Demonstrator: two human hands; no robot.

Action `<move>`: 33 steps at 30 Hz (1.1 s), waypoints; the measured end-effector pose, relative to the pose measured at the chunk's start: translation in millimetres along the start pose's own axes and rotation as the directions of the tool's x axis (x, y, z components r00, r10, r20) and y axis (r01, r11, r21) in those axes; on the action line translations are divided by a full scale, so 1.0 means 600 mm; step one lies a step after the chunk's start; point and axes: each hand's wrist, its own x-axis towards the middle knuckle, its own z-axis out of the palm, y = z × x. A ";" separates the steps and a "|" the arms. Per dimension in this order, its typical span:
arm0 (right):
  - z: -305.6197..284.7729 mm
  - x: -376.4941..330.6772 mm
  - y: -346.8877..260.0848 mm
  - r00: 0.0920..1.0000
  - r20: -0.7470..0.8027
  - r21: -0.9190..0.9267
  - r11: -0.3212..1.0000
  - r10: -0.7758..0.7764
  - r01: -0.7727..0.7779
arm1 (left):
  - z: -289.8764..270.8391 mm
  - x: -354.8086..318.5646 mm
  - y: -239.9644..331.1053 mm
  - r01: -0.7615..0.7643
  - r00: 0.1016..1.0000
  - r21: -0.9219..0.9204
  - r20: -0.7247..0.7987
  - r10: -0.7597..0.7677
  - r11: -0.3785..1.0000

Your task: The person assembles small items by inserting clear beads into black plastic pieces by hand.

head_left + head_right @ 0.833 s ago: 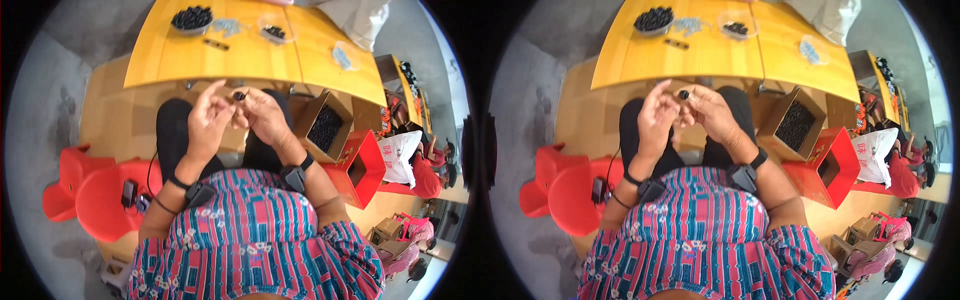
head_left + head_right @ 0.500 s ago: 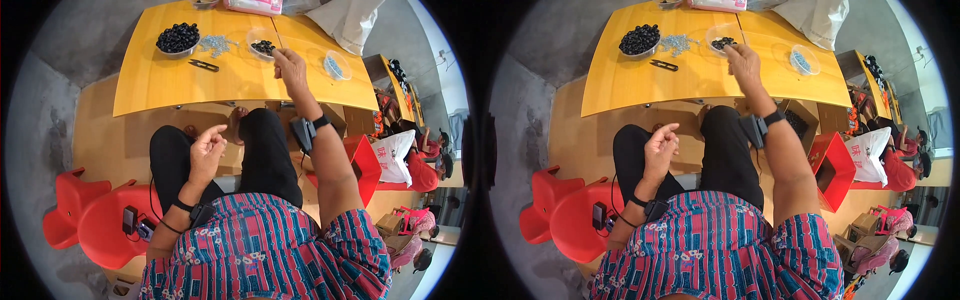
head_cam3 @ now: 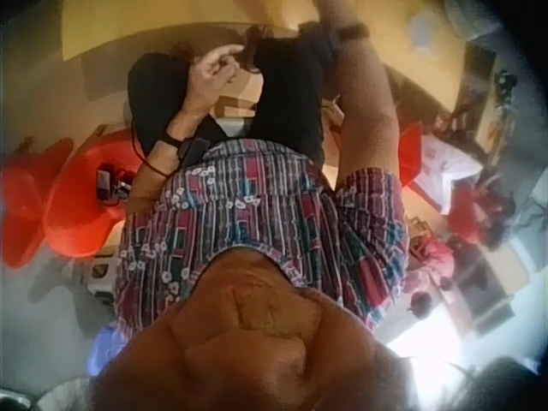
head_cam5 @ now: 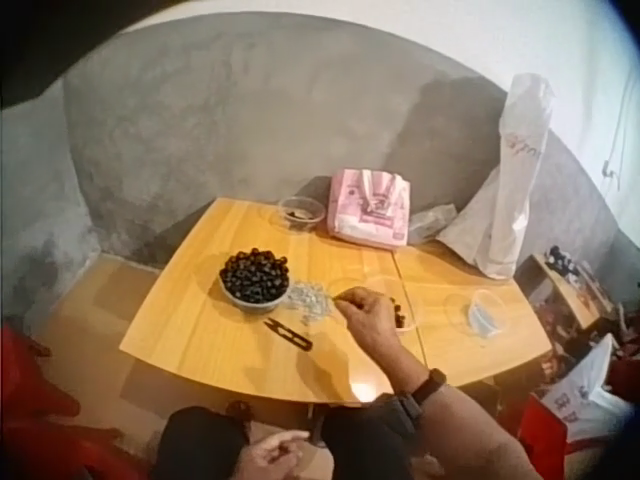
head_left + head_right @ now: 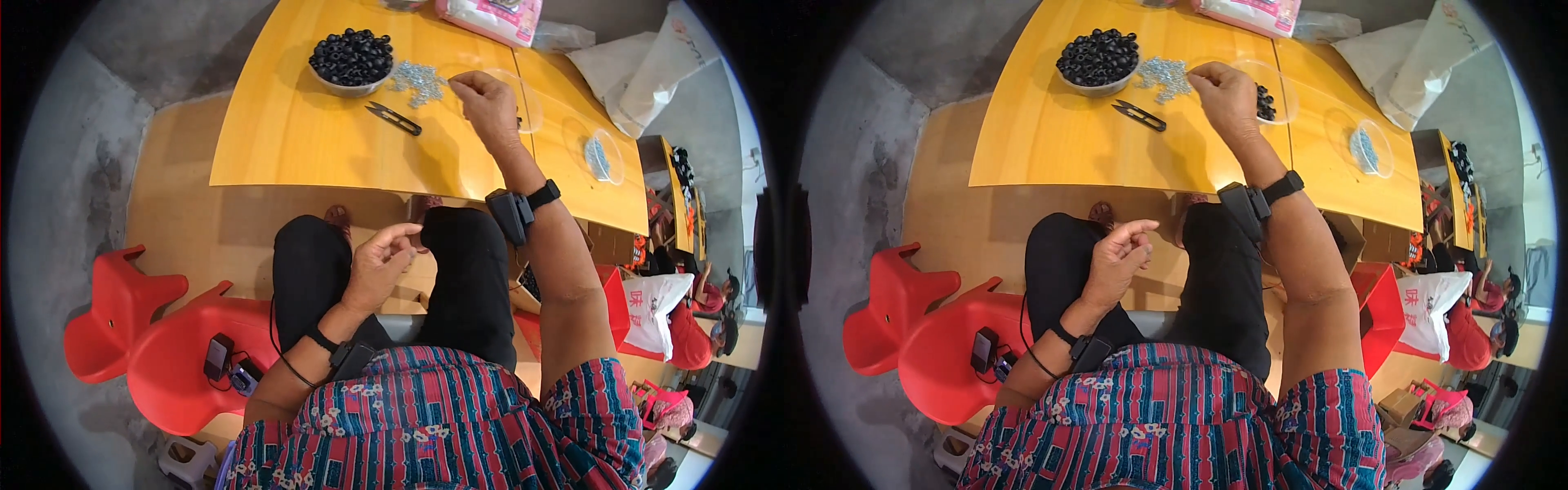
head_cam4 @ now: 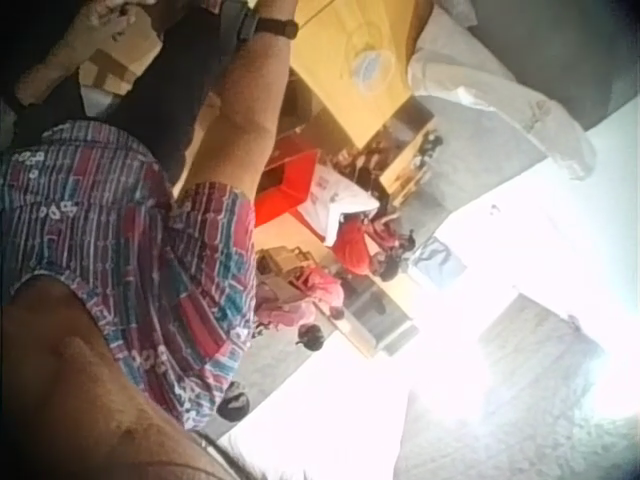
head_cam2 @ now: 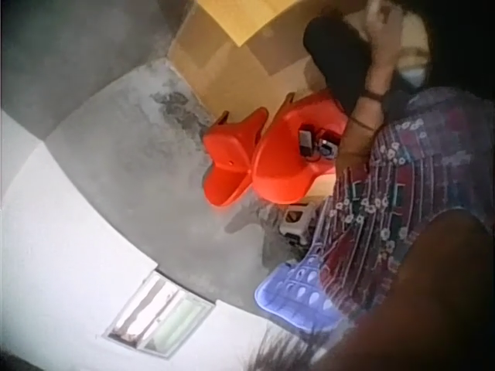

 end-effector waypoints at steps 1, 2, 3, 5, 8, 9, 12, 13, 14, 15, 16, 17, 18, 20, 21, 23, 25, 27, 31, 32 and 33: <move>0.015 0.005 -0.007 0.998 0.048 -0.034 0.998 -0.050 0.052 | -0.002 0.008 0.009 -0.003 1.000 0.006 0.008 0.003 1.000; 0.029 0.010 -0.012 0.991 0.096 -0.066 0.992 -0.098 0.105 | -0.005 0.018 0.016 -0.005 1.000 0.007 0.002 0.005 1.000; 0.045 0.019 -0.013 0.986 0.109 -0.061 0.990 -0.123 0.130 | -0.009 0.029 0.023 0.008 1.000 -0.032 -0.005 -0.009 0.999; 0.068 0.035 -0.013 0.980 0.142 -0.076 0.985 -0.142 0.154 | -0.011 0.041 0.031 0.028 0.999 -0.078 -0.014 -0.029 0.997; 0.091 0.046 -0.032 0.967 0.202 -0.159 0.969 -0.153 0.187 | -0.016 0.062 0.044 0.042 0.999 -0.142 -0.017 -0.045 0.989; 0.102 0.053 -0.035 0.956 0.210 -0.206 0.947 -0.203 0.246 | -0.017 0.068 0.047 0.056 0.998 -0.175 0.001 -0.057 0.983; 0.117 0.071 -0.033 0.914 0.241 -0.350 0.849 -0.326 0.396 | -0.013 0.080 0.045 0.087 0.996 -0.209 0.039 -0.080 0.974; 0.121 0.077 -0.035 0.878 0.264 -0.439 0.761 -0.399 0.478 | -0.012 0.085 0.045 0.101 0.994 -0.206 0.062 -0.090 0.973; 0.126 0.083 -0.037 0.877 0.265 -0.440 0.759 -0.400 0.479 | -0.009 0.089 0.047 0.099 0.994 -0.208 0.062 -0.088 0.973; 0.130 0.089 -0.039 0.901 0.297 -0.490 0.760 -0.316 0.428 | -0.005 0.093 0.049 0.120 0.992 -0.203 0.055 -0.111 0.972; 0.135 0.090 -0.045 0.918 0.324 -0.539 0.753 -0.227 0.377 | -0.004 0.096 0.050 0.142 0.990 -0.200 0.047 -0.136 0.969; 0.138 0.090 -0.051 0.918 0.326 -0.540 0.752 -0.227 0.378 | -0.006 0.098 0.047 0.142 0.990 -0.202 0.045 -0.135 0.969; 0.139 0.092 -0.057 0.915 0.351 -0.588 0.714 -0.198 0.380 | -0.008 0.101 0.043 0.138 0.990 -0.205 0.050 -0.131 0.969; 0.143 0.094 -0.075 0.911 0.376 -0.630 0.675 -0.168 0.384 | -0.012 0.101 0.038 0.136 0.990 -0.208 0.053 -0.128 0.969; 0.146 0.097 -0.085 0.909 0.405 -0.678 0.635 -0.098 0.371 | -0.014 0.099 0.037 0.140 0.990 -0.211 0.048 -0.133 0.967; 0.149 0.104 -0.103 0.904 0.426 -0.723 0.590 -0.030 0.360 | -0.019 0.100 0.034 0.142 0.990 -0.214 0.046 -0.135 0.966; 0.153 0.108 -0.117 0.899 0.434 -0.771 0.544 0.068 0.331 | -0.026 0.101 0.031 0.131 0.991 -0.247 0.048 -0.122 0.960; 0.157 0.109 -0.125 0.892 0.447 -0.774 0.531 0.071 0.345 | -0.030 0.101 0.028 0.113 0.993 -0.249 0.050 -0.104 0.962; 0.158 0.112 -0.118 0.878 0.477 -0.770 0.502 0.042 0.394 | -0.034 0.099 0.037 0.100 0.995 -0.257 0.048 -0.090 0.961; 0.157 0.113 -0.115 0.877 0.478 -0.770 0.501 0.043 0.395 | -0.035 0.098 0.039 0.100 0.995 -0.259 0.048 -0.091 0.961; 0.155 0.115 -0.112 0.870 0.490 -0.765 0.503 0.050 0.402 | -0.035 0.098 0.041 0.104 0.994 -0.279 0.046 -0.095 0.955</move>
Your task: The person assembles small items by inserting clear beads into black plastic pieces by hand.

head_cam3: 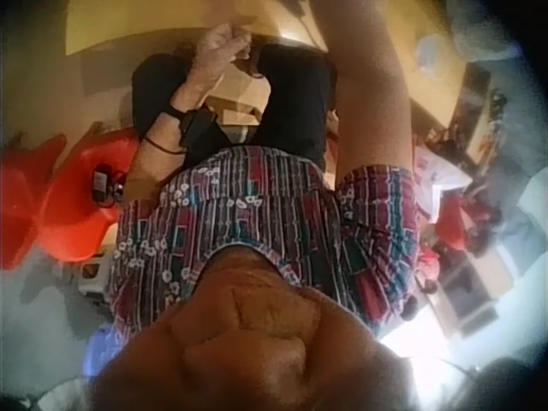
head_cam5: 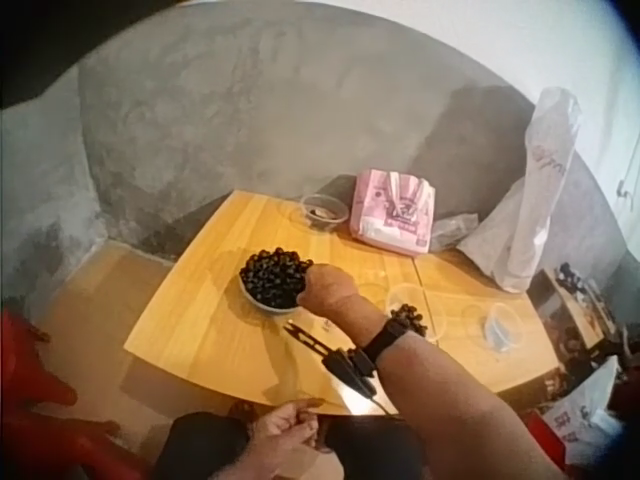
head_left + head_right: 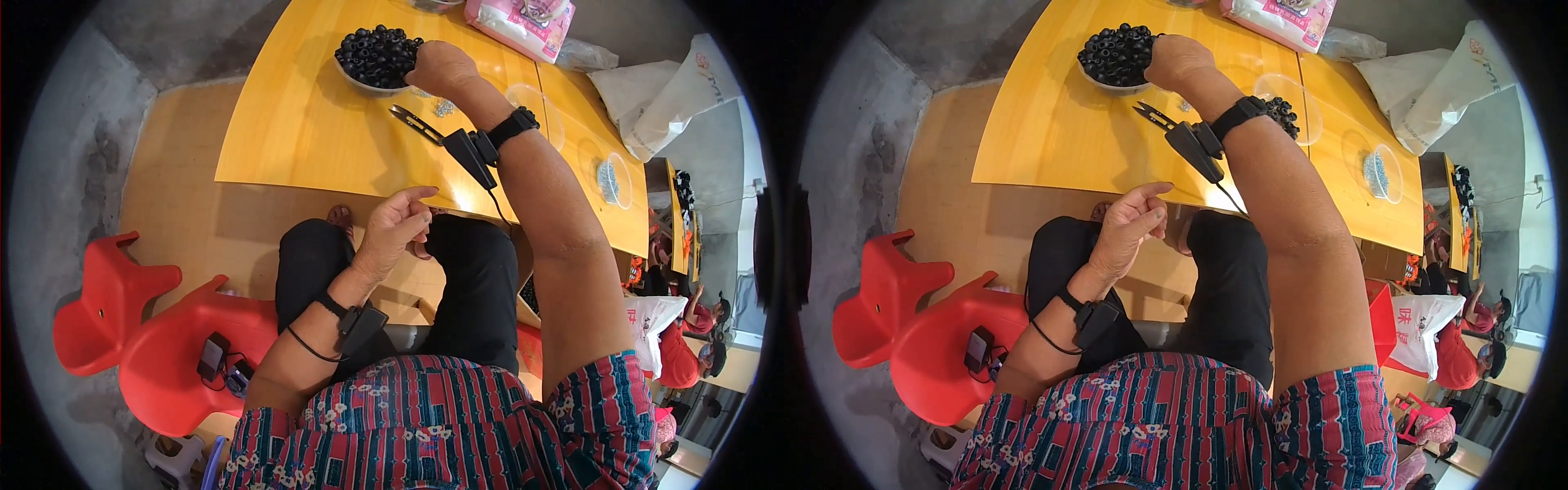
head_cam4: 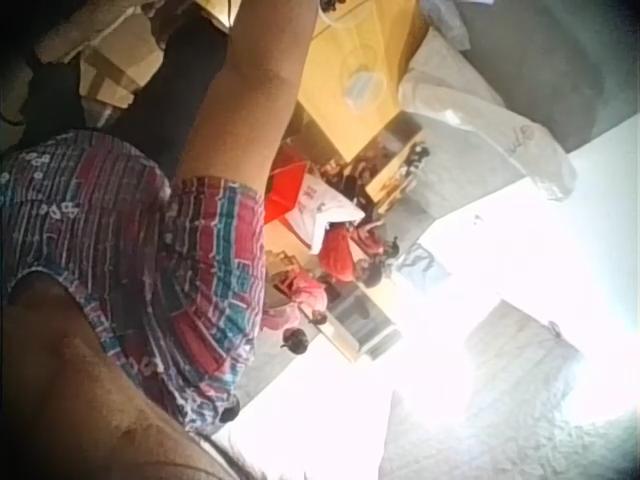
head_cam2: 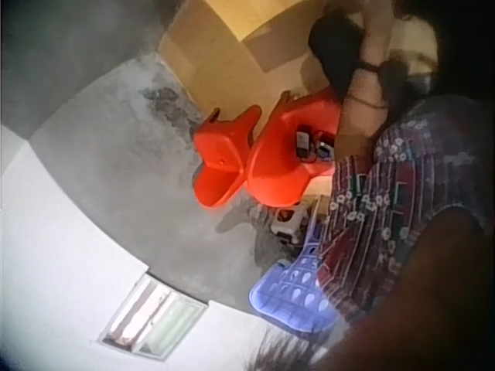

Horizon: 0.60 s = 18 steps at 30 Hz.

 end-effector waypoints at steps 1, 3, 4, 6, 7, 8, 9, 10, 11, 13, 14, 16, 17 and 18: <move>0.001 0.002 0.004 1.000 0.010 0.002 1.000 -0.009 0.009 | 0.000 0.001 0.002 0.001 1.000 -0.020 -0.002 -0.001 1.000; 0.006 0.006 0.010 1.000 0.007 -0.005 1.000 -0.002 0.002 | 0.000 0.002 0.002 -0.002 1.000 -0.020 0.013 0.002 1.000; 0.002 0.003 0.004 1.000 0.006 -0.008 1.000 0.000 0.000 | -0.001 0.001 0.002 -0.005 1.000 -0.020 0.022 0.005 1.000; -0.006 -0.003 -0.004 1.000 0.015 0.005 1.000 0.003 -0.004 | -0.001 0.000 0.004 -0.002 1.000 -0.021 0.013 0.002 1.000; -0.015 -0.009 -0.011 1.000 0.024 0.016 1.000 0.010 -0.011 | 0.000 0.000 0.005 0.002 1.000 -0.023 0.007 -0.002 1.000; -0.020 -0.012 -0.018 1.000 0.027 0.018 1.000 0.009 -0.010 | -0.001 -0.001 0.004 0.004 1.000 -0.023 0.004 -0.004 1.000; -0.024 -0.014 -0.025 0.999 0.046 0.014 1.000 0.010 -0.011 | -0.002 -0.001 0.003 0.004 1.000 -0.027 0.005 -0.003 1.000; -0.029 -0.017 -0.025 0.998 0.059 0.007 1.000 0.017 -0.018 | -0.001 0.000 0.002 0.001 1.000 -0.030 0.014 0.000 1.000; -0.025 -0.013 -0.021 0.998 0.057 0.007 1.000 0.021 -0.021 | 0.002 0.001 0.003 0.001 1.000 -0.028 0.018 0.000 1.000; -0.014 0.003 -0.013 0.999 0.042 0.044 0.999 -0.017 0.015 | 0.005 0.002 0.003 -0.002 1.000 -0.033 0.007 0.002 0.999; -0.009 0.008 -0.010 0.999 0.044 0.046 0.999 -0.015 0.013 | 0.004 0.001 0.003 0.001 1.000 -0.033 0.007 -0.001 0.999; 0.000 0.017 -0.005 0.998 0.054 0.028 0.999 -0.031 0.029 | 0.000 -0.001 0.003 0.007 1.000 -0.056 0.031 -0.005 0.998; 0.003 0.021 -0.004 0.998 0.056 0.028 0.999 -0.031 0.029 | -0.002 -0.002 0.003 0.008 1.000 -0.057 0.030 -0.006 0.998; 0.006 0.024 -0.001 0.998 0.044 0.027 0.998 -0.050 0.049 | -0.005 0.000 0.003 0.001 1.000 -0.068 0.031 0.001 0.998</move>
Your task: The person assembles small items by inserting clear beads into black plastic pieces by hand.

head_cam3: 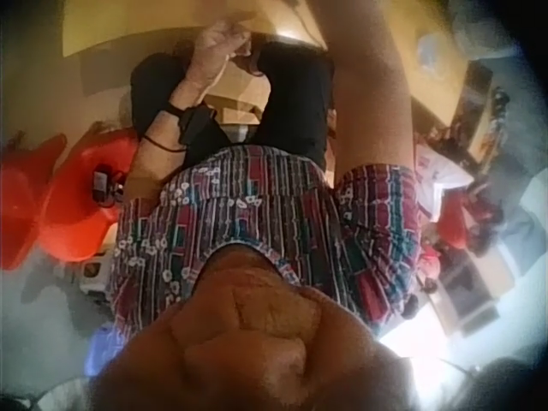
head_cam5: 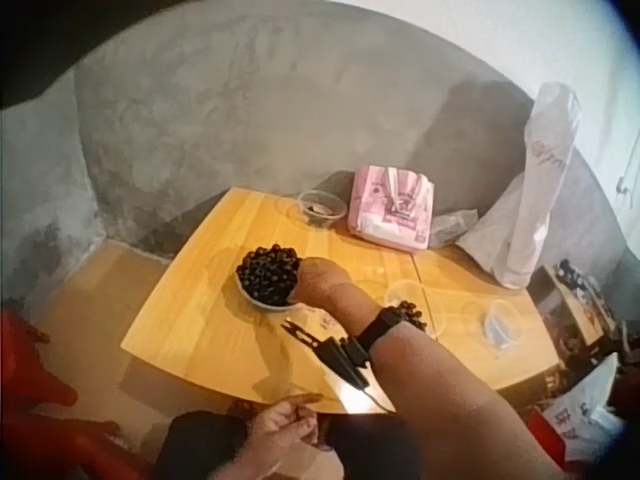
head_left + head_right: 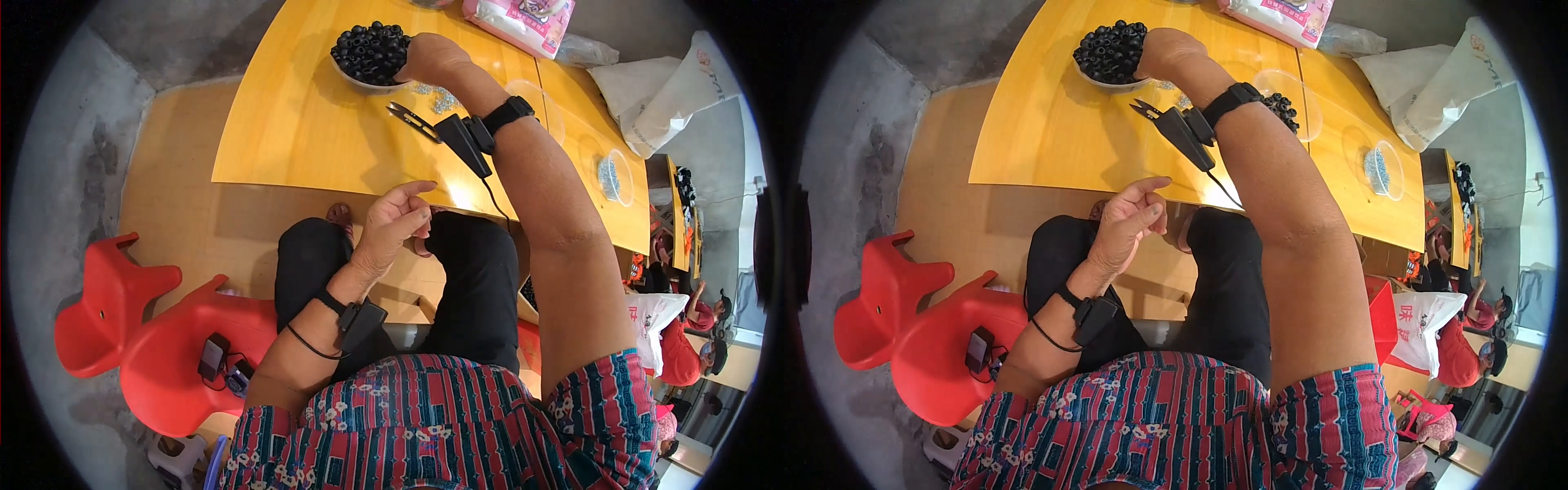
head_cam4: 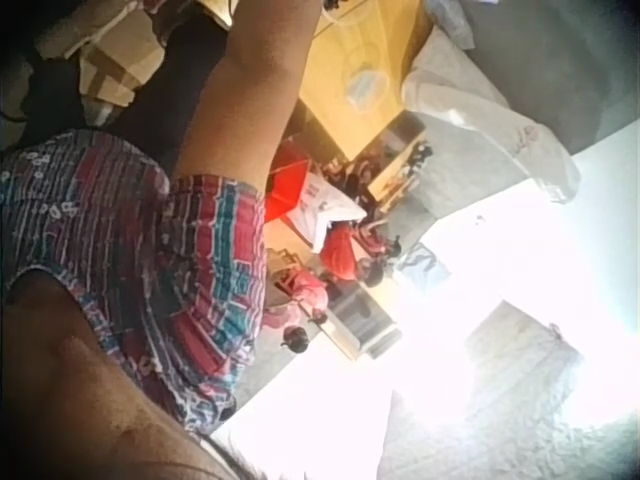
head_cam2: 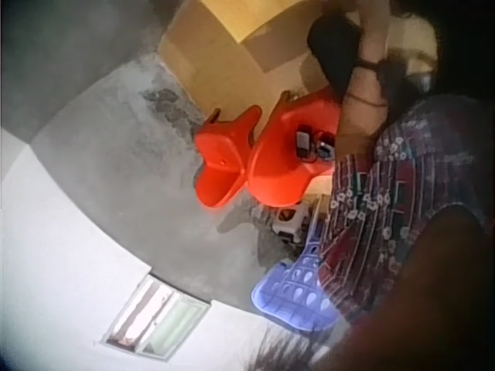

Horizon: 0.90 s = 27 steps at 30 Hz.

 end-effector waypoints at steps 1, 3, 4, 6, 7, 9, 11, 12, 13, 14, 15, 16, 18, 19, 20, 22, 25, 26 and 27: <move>0.004 0.004 0.005 1.000 -0.011 -0.004 1.000 -0.020 0.020 | -0.001 0.000 0.000 -0.007 1.000 -0.012 0.001 0.007 1.000; 0.017 0.010 0.010 1.000 -0.003 -0.025 0.999 -0.024 0.024 | -0.005 0.001 -0.001 -0.011 1.000 -0.009 -0.007 0.011 1.000; 0.025 0.015 0.016 1.000 0.002 -0.046 0.999 -0.025 0.025 | -0.005 0.001 -0.001 -0.015 1.000 -0.002 -0.012 0.015 1.000; 0.039 0.030 0.042 0.999 0.012 -0.088 0.995 -0.050 0.051 | 0.001 0.005 -0.001 -0.012 1.000 -0.001 0.010 0.012 1.000; 0.034 0.027 0.032 0.996 0.029 -0.121 0.988 -0.090 0.093 | -0.002 0.003 -0.001 -0.011 1.000 0.002 0.013 0.011 1.000; 0.028 0.015 0.015 0.998 -0.017 -0.048 0.997 -0.062 0.061 | -0.004 0.000 0.000 -0.013 1.000 0.005 -0.002 0.013 1.000; 0.006 -0.009 -0.007 0.998 -0.061 0.024 0.999 -0.023 0.025 | -0.004 -0.002 -0.001 -0.014 1.000 0.008 -0.009 0.014 1.000; -0.004 -0.017 -0.015 0.999 -0.047 0.046 0.999 0.000 0.002 | -0.006 -0.002 -0.002 -0.023 1.000 0.010 -0.007 0.023 1.000; -0.008 -0.021 -0.015 0.999 -0.033 0.065 0.998 0.028 -0.025 | -0.006 0.000 -0.004 -0.030 1.000 0.011 0.000 0.030 0.999; -0.008 -0.020 -0.012 0.999 -0.035 0.066 0.997 0.031 -0.029 | -0.006 0.002 -0.005 -0.029 1.000 0.013 0.003 0.029 1.000; -0.009 -0.017 -0.009 0.998 -0.017 0.070 0.996 0.057 -0.055 | -0.005 0.004 -0.006 -0.037 0.999 0.008 0.006 0.037 0.999; -0.009 -0.017 -0.008 0.997 0.005 0.075 0.994 0.082 -0.082 | -0.005 0.004 -0.007 -0.043 0.999 0.001 0.007 0.043 0.999; -0.008 -0.017 -0.007 0.995 0.011 0.082 0.992 0.094 -0.095 | -0.004 0.002 -0.005 -0.037 0.999 0.001 0.009 0.037 0.999; -0.008 -0.018 -0.009 0.995 0.015 0.086 0.991 0.102 -0.103 | -0.004 0.002 -0.005 -0.036 0.999 -0.001 0.009 0.036 0.999; -0.009 -0.019 -0.011 0.994 0.017 0.088 0.991 0.103 -0.105 | -0.005 0.003 -0.005 -0.033 0.999 0.000 0.008 0.033 0.999; -0.012 -0.020 -0.014 0.994 0.028 0.066 0.992 0.102 -0.104 | -0.007 0.003 -0.004 -0.042 0.999 -0.021 0.019 0.042 0.999; -0.015 -0.021 -0.019 0.996 0.032 0.052 0.995 0.087 -0.088 | -0.008 0.002 -0.004 -0.044 0.999 -0.027 0.030 0.045 0.999; -0.013 -0.019 -0.018 0.996 0.031 0.052 0.995 0.087 -0.089 | -0.008 0.003 -0.003 -0.043 0.999 -0.026 0.031 0.044 0.999; -0.011 -0.017 -0.018 0.997 0.032 0.053 0.996 0.071 -0.073 | -0.008 0.003 -0.003 -0.049 0.998 -0.024 0.032 0.050 0.998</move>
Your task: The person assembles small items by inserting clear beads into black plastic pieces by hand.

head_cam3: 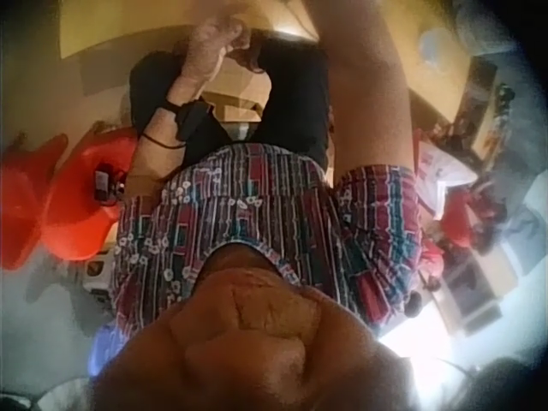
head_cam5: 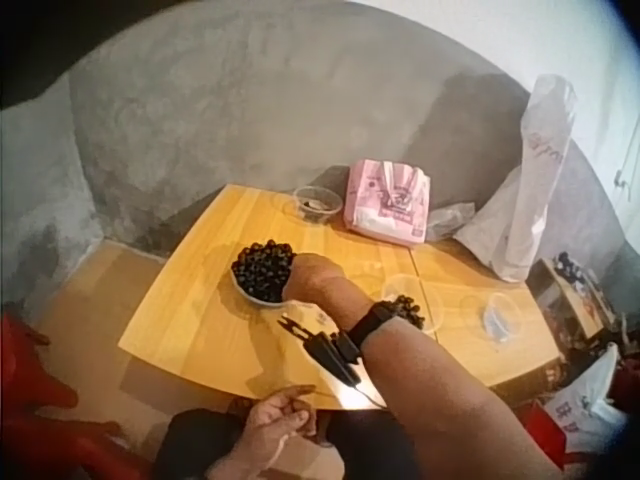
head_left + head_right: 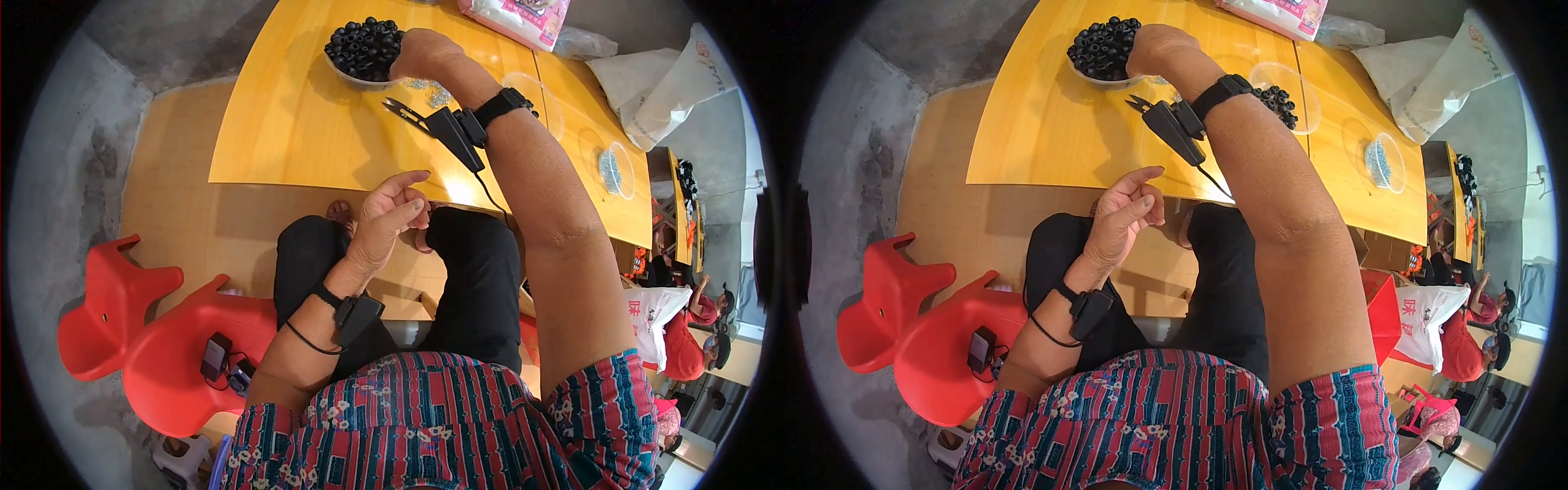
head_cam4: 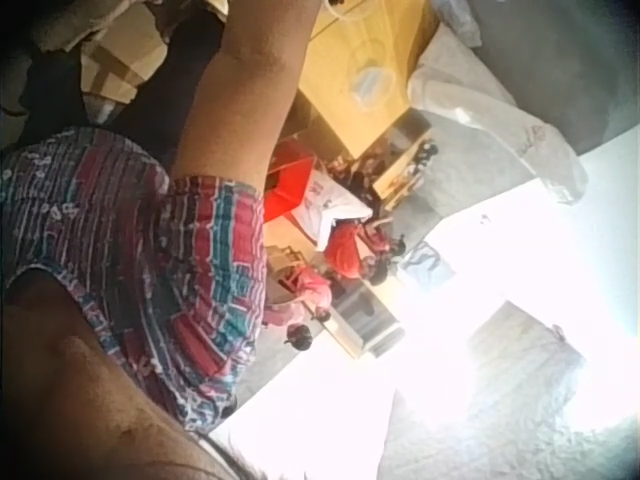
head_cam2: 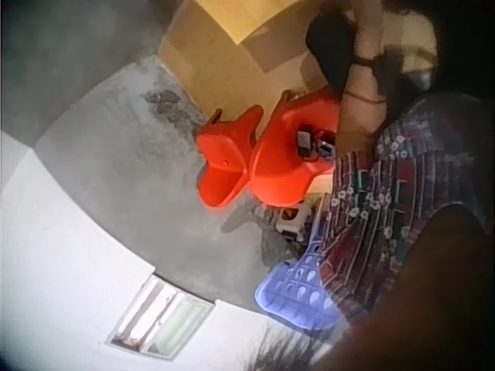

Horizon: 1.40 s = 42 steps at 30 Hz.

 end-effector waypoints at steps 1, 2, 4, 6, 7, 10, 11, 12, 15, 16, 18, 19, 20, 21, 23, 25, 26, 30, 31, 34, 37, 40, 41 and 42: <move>0.005 0.004 0.003 1.000 0.002 0.000 1.000 -0.015 0.015 | 0.000 0.000 0.000 -0.005 1.000 0.002 0.002 0.005 1.000; 0.009 0.007 0.007 1.000 0.002 0.001 1.000 -0.013 0.013 | 0.001 0.000 0.002 -0.003 1.000 0.003 0.003 0.003 1.000; 0.015 0.007 0.011 0.997 -0.034 0.033 0.997 -0.073 0.074 | 0.001 -0.002 0.004 -0.003 1.000 0.002 -0.003 0.003 1.000; 0.015 0.006 0.009 0.998 -0.019 0.046 0.997 -0.058 0.059 | 0.000 -0.003 0.005 -0.003 1.000 -0.005 -0.003 0.003 1.000; 0.014 0.005 0.009 0.999 -0.005 0.057 0.998 -0.041 0.041 | -0.001 -0.002 0.005 -0.003 1.000 -0.012 -0.001 0.003 1.000; 0.005 0.001 0.006 0.996 -0.021 0.023 0.996 -0.082 0.082 | 0.001 -0.002 0.004 -0.002 1.000 -0.010 0.003 0.002 1.000; -0.001 -0.002 0.001 0.996 -0.021 0.025 0.996 -0.081 0.082 | 0.000 -0.002 0.004 -0.001 1.000 -0.008 0.003 0.001 1.000; -0.005 -0.005 -0.006 0.998 0.017 0.014 0.998 -0.060 0.060 | -0.001 -0.003 0.004 0.001 1.000 -0.015 -0.003 -0.001 1.000; -0.004 -0.007 -0.007 1.000 0.012 -0.007 1.000 -0.023 0.023 | 0.002 -0.001 0.003 0.003 1.000 -0.019 -0.004 -0.003 1.000; -0.003 -0.007 -0.007 0.999 -0.031 -0.013 1.000 -0.014 0.014 | 0.002 -0.001 0.004 0.002 1.000 -0.016 -0.003 -0.002 1.000; -0.004 -0.005 -0.007 1.000 -0.011 -0.012 1.000 -0.016 0.016 | -0.001 0.000 0.002 0.002 1.000 -0.017 0.003 -0.002 1.000; -0.003 -0.003 -0.004 1.000 0.009 -0.014 1.000 -0.017 0.017 | -0.001 0.001 0.002 0.002 1.000 -0.021 0.011 -0.002 1.000; 0.000 0.001 0.000 1.000 0.008 -0.013 1.000 -0.014 0.015 | 0.000 0.001 0.002 0.004 1.000 -0.019 0.013 -0.004 1.000; 0.004 0.007 0.005 1.000 0.010 0.018 1.000 -0.024 0.024 | 0.001 0.001 0.002 0.005 1.000 -0.017 0.007 -0.005 1.000; 0.012 0.007 0.011 0.999 0.013 0.048 0.998 -0.037 0.036 | 0.003 0.001 0.004 0.005 1.000 -0.015 -0.003 -0.005 1.000; 0.017 0.000 0.018 0.995 -0.061 0.124 0.988 -0.082 0.089 | 0.004 -0.002 0.007 0.004 1.000 -0.034 -0.023 -0.004 0.999; 0.014 -0.005 0.024 0.995 -0.059 0.122 0.988 -0.083 0.090 | 0.002 -0.003 0.008 0.003 1.000 -0.036 -0.024 -0.004 0.999; 0.014 -0.064 0.049 0.991 0.067 0.682 0.730 -0.119 0.041 | -0.012 -0.003 0.015 -0.056 0.998 -0.148 -0.006 0.056 0.987; 0.017 -0.096 0.057 0.989 -0.005 0.855 0.513 -0.146 0.080 | -0.010 0.004 0.015 -0.066 0.998 -0.168 0.005 0.068 0.983; 0.048 -0.164 0.063 0.975 -0.105 0.904 0.390 -0.198 0.177 | 0.001 0.019 0.026 -0.146 0.989 -0.238 -0.043 0.139 0.960; 0.082 -0.210 0.055 0.960 -0.131 0.930 0.304 -0.246 0.205 | 0.008 0.036 0.035 -0.192 0.981 -0.224 -0.082 0.178 0.955; 0.102 -0.241 0.044 0.947 -0.238 0.930 0.232 -0.216 0.286 | 0.009 0.047 0.025 -0.218 0.975 -0.205 -0.080 0.205 0.954; 0.106 -0.247 0.043 0.949 -0.234 0.932 0.231 -0.210 0.281 | 0.011 0.048 0.023 -0.226 0.973 -0.193 -0.089 0.212 0.955; 0.109 -0.253 0.043 0.949 -0.259 0.926 0.232 -0.178 0.297 | 0.013 0.049 0.020 -0.234 0.971 -0.179 -0.097 0.220 0.956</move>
